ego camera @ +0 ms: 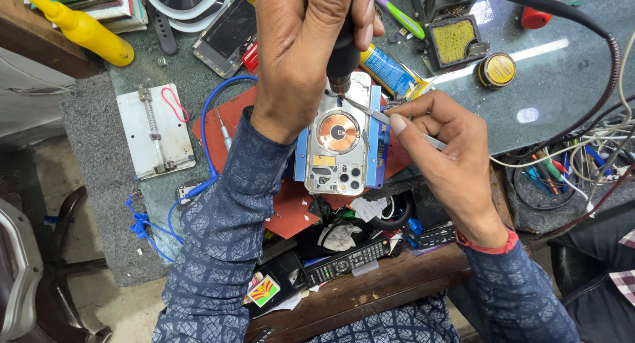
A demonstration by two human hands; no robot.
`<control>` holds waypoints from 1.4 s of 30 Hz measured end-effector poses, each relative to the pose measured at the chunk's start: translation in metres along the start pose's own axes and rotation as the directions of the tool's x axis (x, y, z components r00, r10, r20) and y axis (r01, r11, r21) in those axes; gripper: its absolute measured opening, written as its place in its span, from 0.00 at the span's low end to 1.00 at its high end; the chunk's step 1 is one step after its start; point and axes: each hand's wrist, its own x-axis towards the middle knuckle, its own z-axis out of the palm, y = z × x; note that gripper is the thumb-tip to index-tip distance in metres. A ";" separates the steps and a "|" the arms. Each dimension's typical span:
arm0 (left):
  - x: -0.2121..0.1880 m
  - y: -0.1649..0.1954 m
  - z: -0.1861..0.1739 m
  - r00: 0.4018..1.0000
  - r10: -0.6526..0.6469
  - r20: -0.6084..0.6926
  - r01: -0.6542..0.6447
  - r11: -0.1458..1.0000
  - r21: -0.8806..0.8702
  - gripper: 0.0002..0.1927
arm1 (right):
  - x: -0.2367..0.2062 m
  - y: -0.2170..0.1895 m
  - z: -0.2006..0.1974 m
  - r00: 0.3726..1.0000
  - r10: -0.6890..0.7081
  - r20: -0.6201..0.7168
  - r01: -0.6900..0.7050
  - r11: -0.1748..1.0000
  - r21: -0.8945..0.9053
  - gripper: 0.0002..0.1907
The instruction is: The person uses a hot air rework station and tweezers to remove small components from a smartphone motherboard held in a blue clamp. The person repeatedly heats and scrapes areas around the wireless charging coil and camera module, lifting and placing tiny parts while working on the exposed circuit board.
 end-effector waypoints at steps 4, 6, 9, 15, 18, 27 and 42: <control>-0.001 0.000 0.000 1.000 -0.027 -0.012 0.027 0.999 -0.018 0.18 | 0.001 -0.001 -0.003 0.999 -0.012 0.039 0.013 1.000 -0.023 0.08; -0.002 0.000 0.001 0.999 -0.039 -0.016 0.039 0.999 -0.031 0.18 | 0.005 0.001 -0.007 0.998 0.022 0.056 -0.024 0.999 0.026 0.08; -0.001 0.001 0.002 0.999 -0.033 -0.018 0.033 0.999 -0.029 0.18 | 0.011 0.007 -0.012 0.995 0.072 0.067 -0.079 0.990 0.115 0.08; -0.002 0.002 0.002 0.999 -0.023 -0.022 0.022 0.999 -0.034 0.18 | 0.017 0.018 -0.017 0.990 0.114 0.083 -0.131 0.961 0.244 0.08; -0.001 0.002 0.002 1.000 -0.020 -0.024 0.019 0.999 -0.037 0.18 | 0.015 0.016 -0.016 0.993 0.102 0.057 -0.111 0.974 0.199 0.07; -0.001 0.002 0.001 1.000 -0.006 -0.008 0.006 1.000 -0.014 0.18 | 0.007 -0.002 -0.011 0.997 -0.075 0.030 0.079 0.979 -0.190 0.08; -0.001 0.003 0.001 1.000 -0.004 0.007 0.005 1.000 -0.012 0.19 | 0.021 0.015 -0.020 0.983 0.141 0.115 -0.164 0.958 0.235 0.08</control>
